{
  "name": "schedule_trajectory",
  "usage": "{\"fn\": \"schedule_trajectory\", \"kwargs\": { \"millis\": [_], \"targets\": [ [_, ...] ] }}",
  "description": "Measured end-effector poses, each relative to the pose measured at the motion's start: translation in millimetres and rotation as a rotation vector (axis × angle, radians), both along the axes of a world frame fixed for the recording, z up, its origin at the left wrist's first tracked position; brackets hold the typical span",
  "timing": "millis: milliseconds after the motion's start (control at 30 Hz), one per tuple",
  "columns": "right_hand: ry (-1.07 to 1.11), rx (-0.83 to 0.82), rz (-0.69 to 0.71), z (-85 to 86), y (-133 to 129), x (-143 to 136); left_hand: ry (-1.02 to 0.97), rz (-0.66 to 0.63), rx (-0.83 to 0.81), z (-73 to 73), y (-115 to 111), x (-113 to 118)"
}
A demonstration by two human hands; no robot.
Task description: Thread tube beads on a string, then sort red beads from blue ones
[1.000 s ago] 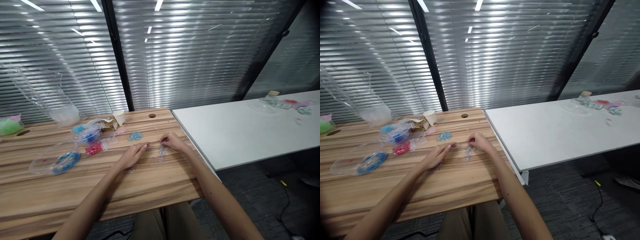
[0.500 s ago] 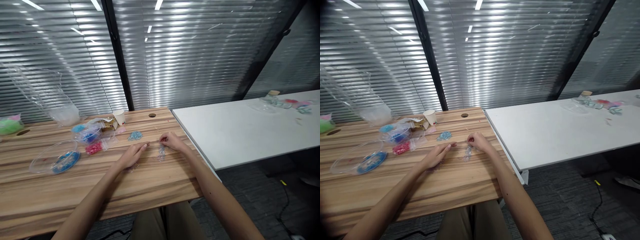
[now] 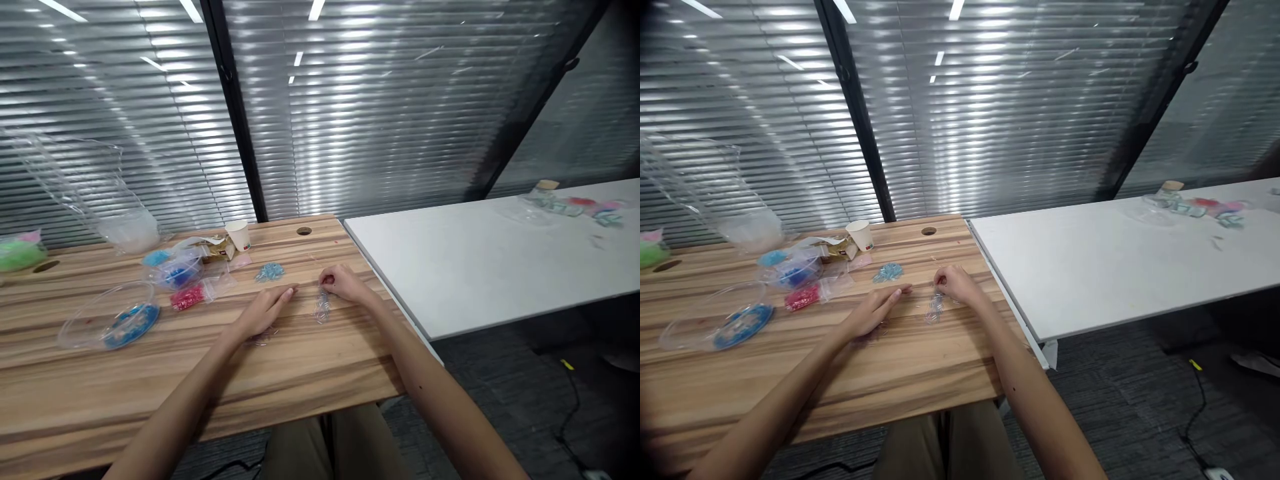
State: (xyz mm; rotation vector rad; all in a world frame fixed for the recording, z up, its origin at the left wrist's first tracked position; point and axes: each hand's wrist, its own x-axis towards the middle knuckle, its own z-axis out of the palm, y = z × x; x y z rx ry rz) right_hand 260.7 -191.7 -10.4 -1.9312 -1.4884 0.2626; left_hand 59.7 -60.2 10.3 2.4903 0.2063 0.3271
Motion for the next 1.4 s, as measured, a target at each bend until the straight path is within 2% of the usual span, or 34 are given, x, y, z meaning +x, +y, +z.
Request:
{"fn": "schedule_trajectory", "kwargs": {
  "millis": [467, 633, 767, 867, 1133, 1400],
  "targets": [
    [0.001, 0.043, -0.014, 6.4, -2, -4, -0.015, -0.003, 0.018, 3.6, -1, 1],
    [0.257, 0.128, 0.030, 11.9, 1, -13, -0.064, -0.011, -0.012, 0.7, 1, 2],
    [0.487, 0.204, 0.126, 13.3, 7, -27, -0.114, -0.015, -0.102, 0.1, -1, 3],
    [0.581, 0.199, 0.176, 13.3, 10, -36, -0.126, -0.008, -0.162, 2.7, -3, 4],
    [0.657, 0.183, 0.214, 8.9, 13, -44, -0.081, 0.058, -0.198, 0.9, 0, 5],
    [0.657, 0.173, 0.242, 9.5, 13, -46, -0.070, 0.029, -0.290, 4.9, -3, 5]
  ]
}}
